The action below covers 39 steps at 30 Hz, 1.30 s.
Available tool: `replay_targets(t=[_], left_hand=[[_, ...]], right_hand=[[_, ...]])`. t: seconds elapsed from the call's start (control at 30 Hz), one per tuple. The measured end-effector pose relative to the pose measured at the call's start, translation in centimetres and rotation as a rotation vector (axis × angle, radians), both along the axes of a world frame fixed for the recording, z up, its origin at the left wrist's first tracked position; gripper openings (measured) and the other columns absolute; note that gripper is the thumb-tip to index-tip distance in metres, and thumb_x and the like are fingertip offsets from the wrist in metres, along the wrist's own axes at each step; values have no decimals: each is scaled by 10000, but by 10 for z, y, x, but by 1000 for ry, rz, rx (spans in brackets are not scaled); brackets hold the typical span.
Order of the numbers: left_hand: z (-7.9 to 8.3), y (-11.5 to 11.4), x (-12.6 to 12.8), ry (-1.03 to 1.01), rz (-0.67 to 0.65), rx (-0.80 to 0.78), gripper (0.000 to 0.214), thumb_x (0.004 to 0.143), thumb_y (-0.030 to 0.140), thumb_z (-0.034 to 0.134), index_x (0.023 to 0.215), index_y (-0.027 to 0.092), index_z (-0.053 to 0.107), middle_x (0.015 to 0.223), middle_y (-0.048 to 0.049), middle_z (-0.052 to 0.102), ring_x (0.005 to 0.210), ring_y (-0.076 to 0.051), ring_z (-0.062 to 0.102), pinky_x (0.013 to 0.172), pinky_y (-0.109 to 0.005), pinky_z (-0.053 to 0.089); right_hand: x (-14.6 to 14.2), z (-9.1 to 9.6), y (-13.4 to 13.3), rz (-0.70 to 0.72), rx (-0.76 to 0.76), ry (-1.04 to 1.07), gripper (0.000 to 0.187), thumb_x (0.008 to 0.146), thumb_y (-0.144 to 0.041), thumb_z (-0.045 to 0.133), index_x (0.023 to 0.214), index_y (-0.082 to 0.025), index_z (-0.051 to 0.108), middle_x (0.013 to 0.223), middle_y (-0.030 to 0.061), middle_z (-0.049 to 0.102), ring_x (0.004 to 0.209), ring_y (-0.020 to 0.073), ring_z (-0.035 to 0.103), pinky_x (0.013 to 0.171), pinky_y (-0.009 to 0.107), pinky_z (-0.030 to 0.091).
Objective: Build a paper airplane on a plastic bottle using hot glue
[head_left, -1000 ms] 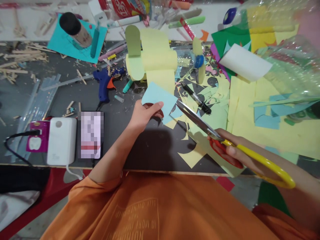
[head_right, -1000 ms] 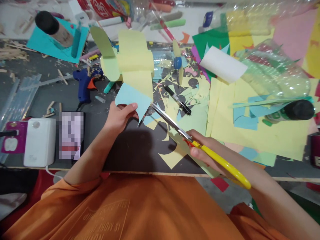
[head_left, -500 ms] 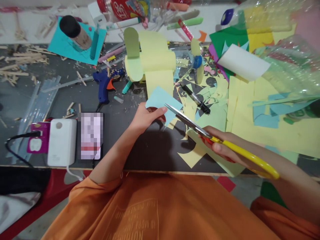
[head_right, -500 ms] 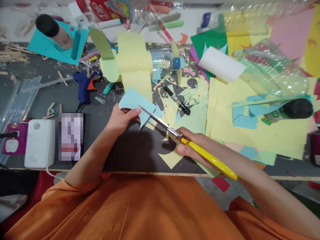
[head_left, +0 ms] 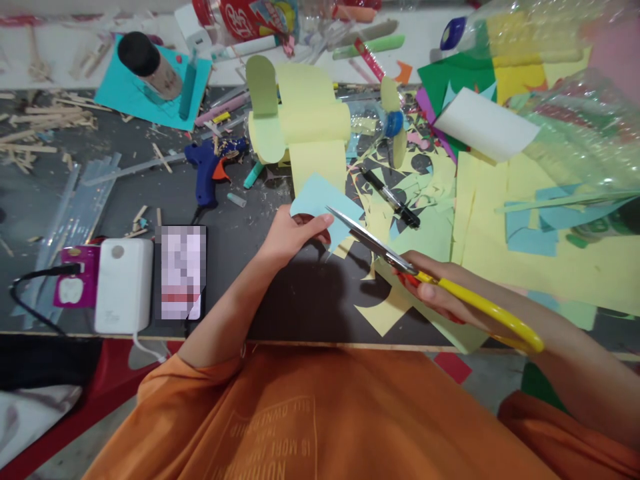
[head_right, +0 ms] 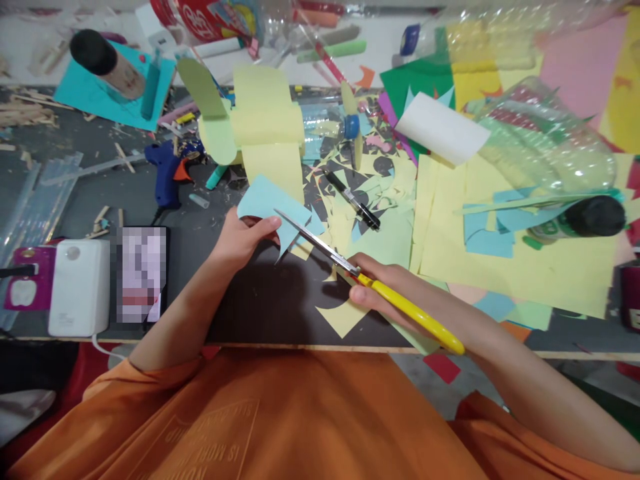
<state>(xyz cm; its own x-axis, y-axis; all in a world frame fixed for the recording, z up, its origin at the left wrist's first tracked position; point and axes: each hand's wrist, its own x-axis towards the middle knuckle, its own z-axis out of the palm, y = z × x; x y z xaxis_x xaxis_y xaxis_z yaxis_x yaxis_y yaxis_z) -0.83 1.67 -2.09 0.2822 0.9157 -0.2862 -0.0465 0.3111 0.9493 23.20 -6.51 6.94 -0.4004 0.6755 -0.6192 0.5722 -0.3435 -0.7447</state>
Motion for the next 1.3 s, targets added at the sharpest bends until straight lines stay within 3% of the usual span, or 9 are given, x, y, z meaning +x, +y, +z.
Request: replay_targets(t=[0.63, 0.87, 1.03, 1.3], left_hand=[[-1, 0, 3, -80, 51, 6, 437, 552, 532, 840, 606, 152, 630, 520, 2, 647, 459, -117, 623, 456, -206, 535], [7, 0, 9, -114, 95, -79, 449, 579, 515, 801, 516, 169, 522, 477, 21, 574, 466, -95, 615, 509, -202, 540], [11, -4, 12, -260, 100, -104, 503, 547, 594, 750, 529, 202, 435, 504, 33, 558, 495, -98, 624, 495, -201, 524], [6, -10, 17, -39, 217, 25, 440, 681, 541, 713, 513, 191, 505, 466, 29, 566, 452, -74, 569, 503, -192, 500]], right_hand=[[-1, -15, -6, -87, -8, 106, 547, 830, -755, 447, 944, -220, 450, 589, -75, 314, 463, 67, 232, 392, 222, 176], [-2, -15, -8, -111, -22, 125, 542, 832, -751, 452, 949, -222, 438, 571, -89, 292, 448, 65, 220, 399, 229, 170], [-4, -10, -10, -139, -27, 116, 569, 818, -777, 433, 943, -222, 437, 569, -84, 294, 452, 70, 245, 403, 233, 170], [-1, -19, -9, -20, 66, 97, 504, 875, -719, 401, 899, -217, 426, 622, -62, 316, 506, 77, 270, 430, 217, 213]])
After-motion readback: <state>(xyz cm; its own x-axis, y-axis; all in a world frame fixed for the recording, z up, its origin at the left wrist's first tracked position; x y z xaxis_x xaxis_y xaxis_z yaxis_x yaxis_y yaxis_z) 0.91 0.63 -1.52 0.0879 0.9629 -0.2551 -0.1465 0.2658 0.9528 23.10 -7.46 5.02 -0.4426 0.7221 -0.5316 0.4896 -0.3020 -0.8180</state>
